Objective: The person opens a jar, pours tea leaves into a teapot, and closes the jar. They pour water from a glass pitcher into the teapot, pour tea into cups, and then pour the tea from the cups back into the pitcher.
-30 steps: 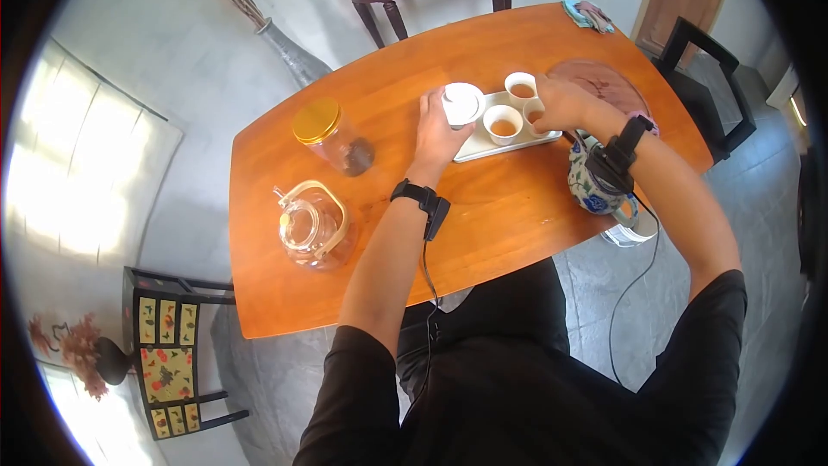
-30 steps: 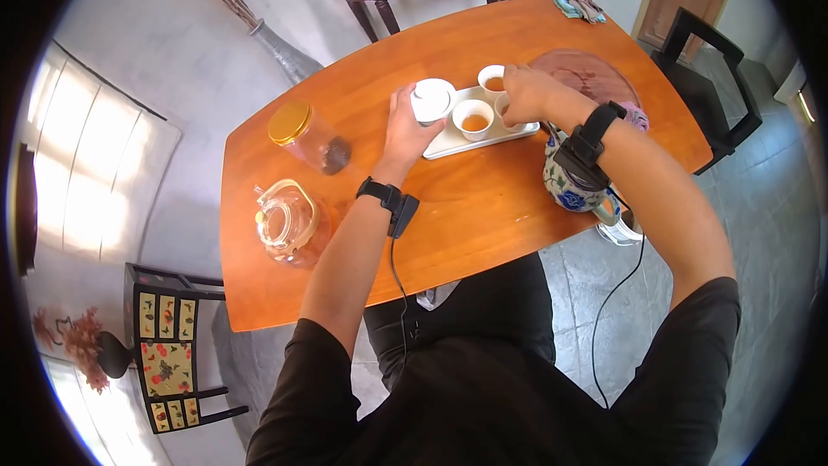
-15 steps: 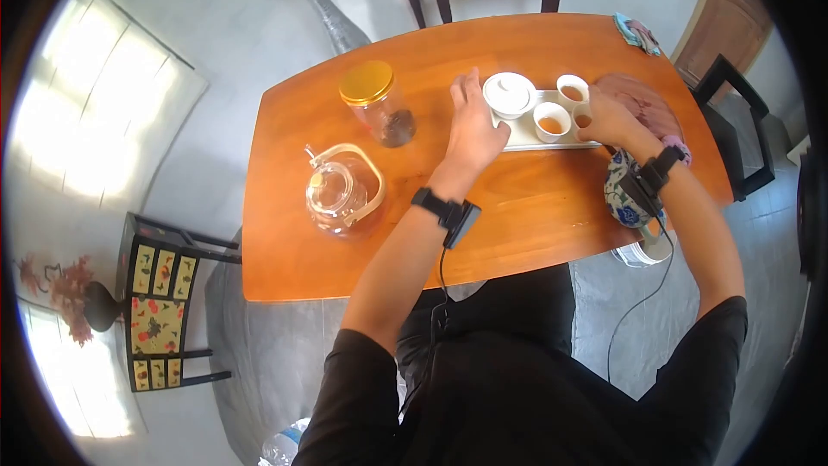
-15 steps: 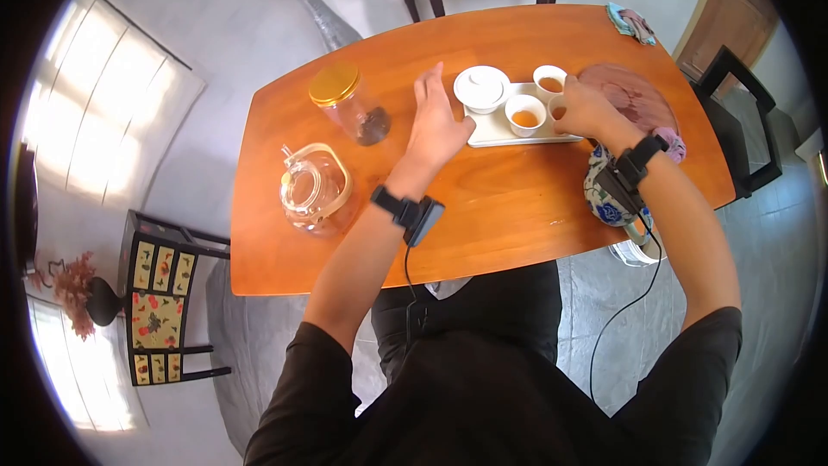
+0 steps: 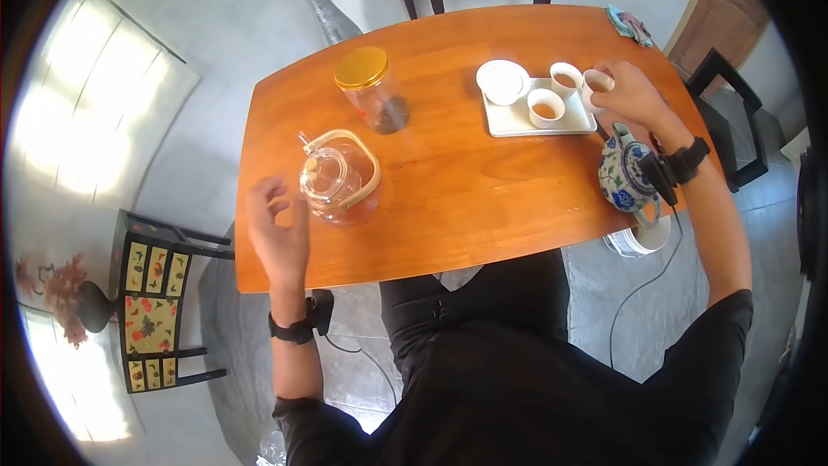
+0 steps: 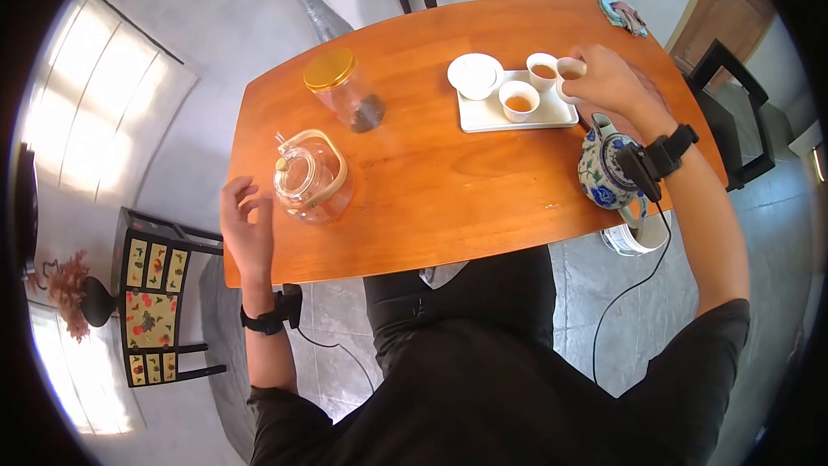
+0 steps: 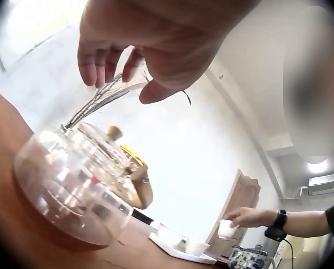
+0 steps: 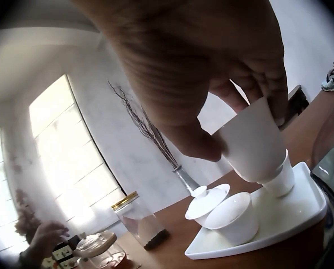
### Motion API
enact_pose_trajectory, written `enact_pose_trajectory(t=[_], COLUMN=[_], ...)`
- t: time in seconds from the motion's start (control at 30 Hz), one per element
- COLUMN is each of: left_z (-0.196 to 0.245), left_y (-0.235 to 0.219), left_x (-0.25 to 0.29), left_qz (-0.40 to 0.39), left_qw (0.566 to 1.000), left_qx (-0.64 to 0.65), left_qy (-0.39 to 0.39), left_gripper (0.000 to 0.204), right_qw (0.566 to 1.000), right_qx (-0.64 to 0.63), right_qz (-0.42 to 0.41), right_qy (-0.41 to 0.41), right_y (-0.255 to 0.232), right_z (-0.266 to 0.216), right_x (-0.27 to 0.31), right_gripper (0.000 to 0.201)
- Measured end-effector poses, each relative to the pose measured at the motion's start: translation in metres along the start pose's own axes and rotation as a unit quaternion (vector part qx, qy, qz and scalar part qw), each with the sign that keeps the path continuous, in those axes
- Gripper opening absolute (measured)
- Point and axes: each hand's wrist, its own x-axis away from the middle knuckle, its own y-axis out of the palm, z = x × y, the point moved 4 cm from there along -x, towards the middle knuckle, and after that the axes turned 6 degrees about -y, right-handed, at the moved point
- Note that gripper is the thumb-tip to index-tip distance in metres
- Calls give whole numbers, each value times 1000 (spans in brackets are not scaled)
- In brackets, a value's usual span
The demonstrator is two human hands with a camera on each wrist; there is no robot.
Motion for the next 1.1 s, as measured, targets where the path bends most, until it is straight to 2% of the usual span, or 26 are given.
enact_pose_trajectory(t=[0.07,0.17,0.23,0.3,0.37,0.4,0.53,0.6,0.63,0.73,0.87,0.93,1.07,1.1], left_z=[-23,-33,-28,-26,-24,-27,-30,-29,-33,-36,-47,-62,-85,-90], left_y=[-9,0,6,13,19,18,22,23,25,30,28,26,24,27], left_x=[1,-5,-15,-24,-30,-31,-35,-36,-36,-38,-36,-34,-24,-20], left_qz=[51,40,22,4,-23,-20,-61,-64,-60,-63,-42,-7,42,42], left_qw=[997,997,999,999,998,998,997,997,997,998,999,965,929,901], left_qx=[-12,26,1,-28,-56,-57,-30,-15,-17,-22,5,237,332,392], left_qy=[-63,-65,-49,-36,22,18,-22,-46,-51,22,-7,-114,-161,-180], left_gripper=[33,39,38,37,31,31,30,25,25,21,22,23,24,23], right_qw=[999,997,994,996,983,980,971,961,960,946,945,942,937,932], right_qx=[-13,-49,-110,-88,-112,-110,-156,-105,-106,-119,-65,-43,-2,39], right_qz=[30,15,-8,-30,7,3,-55,-44,-48,-76,-85,-73,-98,-103], right_qy=[-32,-58,-20,-16,-144,-167,-173,-250,-254,-293,-308,-324,-335,-346], right_y=[-7,-12,-6,3,17,27,58,77,86,105,127,134,149,151], right_z=[-10,-40,-62,-92,-125,-137,-206,-234,-245,-280,-306,-316,-328,-333], right_x=[3,10,12,12,9,4,-7,-16,-21,-33,-47,-50,-55,-55], right_gripper=[43,46,46,46,46,48,48,50,50,55,53,54,51,48])
